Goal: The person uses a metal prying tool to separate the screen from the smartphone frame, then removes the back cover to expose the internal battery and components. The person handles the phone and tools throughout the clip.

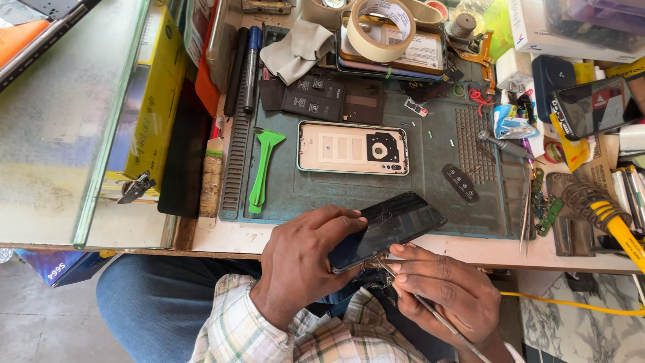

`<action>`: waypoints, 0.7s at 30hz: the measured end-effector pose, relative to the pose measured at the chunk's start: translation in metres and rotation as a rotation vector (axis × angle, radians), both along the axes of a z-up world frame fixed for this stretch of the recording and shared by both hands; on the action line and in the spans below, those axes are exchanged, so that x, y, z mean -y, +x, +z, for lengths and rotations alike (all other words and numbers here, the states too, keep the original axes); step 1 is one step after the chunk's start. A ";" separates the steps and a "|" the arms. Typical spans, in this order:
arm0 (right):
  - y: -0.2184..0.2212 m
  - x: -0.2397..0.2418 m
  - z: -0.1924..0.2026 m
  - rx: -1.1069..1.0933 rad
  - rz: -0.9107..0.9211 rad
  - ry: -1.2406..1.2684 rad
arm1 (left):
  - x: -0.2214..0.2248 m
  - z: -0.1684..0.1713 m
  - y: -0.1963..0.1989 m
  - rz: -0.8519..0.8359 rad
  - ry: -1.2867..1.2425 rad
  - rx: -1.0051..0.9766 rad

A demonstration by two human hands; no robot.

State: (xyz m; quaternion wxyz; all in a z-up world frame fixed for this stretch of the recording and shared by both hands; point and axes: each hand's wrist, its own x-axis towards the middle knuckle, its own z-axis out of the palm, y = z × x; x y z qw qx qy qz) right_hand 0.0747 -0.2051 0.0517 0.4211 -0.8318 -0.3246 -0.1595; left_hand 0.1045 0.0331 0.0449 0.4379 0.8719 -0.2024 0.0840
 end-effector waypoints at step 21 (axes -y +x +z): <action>0.000 -0.002 0.001 0.009 -0.018 -0.016 | 0.002 -0.003 -0.001 0.015 0.015 0.016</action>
